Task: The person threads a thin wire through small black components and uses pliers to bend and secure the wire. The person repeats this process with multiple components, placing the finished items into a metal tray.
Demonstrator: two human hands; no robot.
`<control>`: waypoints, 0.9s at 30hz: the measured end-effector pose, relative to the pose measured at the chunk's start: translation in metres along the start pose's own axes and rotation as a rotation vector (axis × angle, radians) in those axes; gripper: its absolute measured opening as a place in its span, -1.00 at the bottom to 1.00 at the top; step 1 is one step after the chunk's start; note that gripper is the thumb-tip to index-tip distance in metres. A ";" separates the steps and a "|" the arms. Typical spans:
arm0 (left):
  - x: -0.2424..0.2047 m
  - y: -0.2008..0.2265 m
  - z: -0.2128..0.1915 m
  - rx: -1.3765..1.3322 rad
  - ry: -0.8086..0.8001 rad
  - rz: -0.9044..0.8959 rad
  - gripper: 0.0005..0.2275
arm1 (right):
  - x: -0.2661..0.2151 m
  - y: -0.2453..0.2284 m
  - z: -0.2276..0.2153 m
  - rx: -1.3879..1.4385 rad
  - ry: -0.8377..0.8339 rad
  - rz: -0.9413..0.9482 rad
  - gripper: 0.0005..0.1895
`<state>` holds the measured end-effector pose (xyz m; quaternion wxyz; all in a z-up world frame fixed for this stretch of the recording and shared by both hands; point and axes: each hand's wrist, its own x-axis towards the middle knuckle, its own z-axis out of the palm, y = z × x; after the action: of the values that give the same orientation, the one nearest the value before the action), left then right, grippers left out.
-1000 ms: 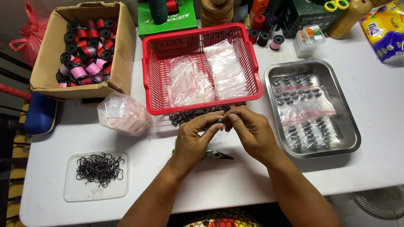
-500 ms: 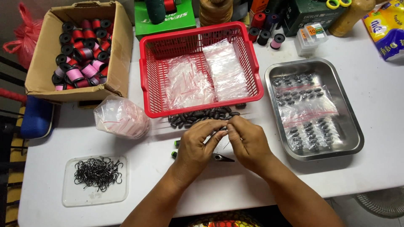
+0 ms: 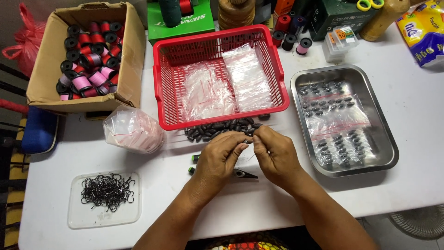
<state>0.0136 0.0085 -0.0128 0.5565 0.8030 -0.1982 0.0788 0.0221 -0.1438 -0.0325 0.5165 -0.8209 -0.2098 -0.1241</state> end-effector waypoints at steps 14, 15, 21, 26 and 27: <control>-0.001 0.001 -0.003 -0.111 -0.048 -0.076 -0.87 | 0.000 -0.003 -0.008 0.060 0.006 0.025 -0.76; -0.001 0.003 -0.004 -0.094 -0.028 -0.074 -0.88 | -0.001 0.000 -0.009 0.055 0.031 0.018 -0.77; 0.000 0.010 -0.005 -0.133 -0.042 -0.091 -0.88 | 0.004 -0.010 -0.016 0.011 -0.002 0.026 -0.77; -0.003 0.005 -0.004 -0.178 -0.096 -0.114 -0.85 | 0.002 -0.007 -0.009 0.058 -0.058 0.035 -0.75; -0.003 0.005 -0.005 -0.205 -0.111 -0.120 -0.83 | 0.003 -0.009 -0.010 0.062 -0.071 0.034 -0.75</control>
<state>0.0093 0.0127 -0.0080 0.6275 0.7555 -0.1871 -0.0200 0.0210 -0.1483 -0.0195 0.5359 -0.8118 -0.2177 -0.0798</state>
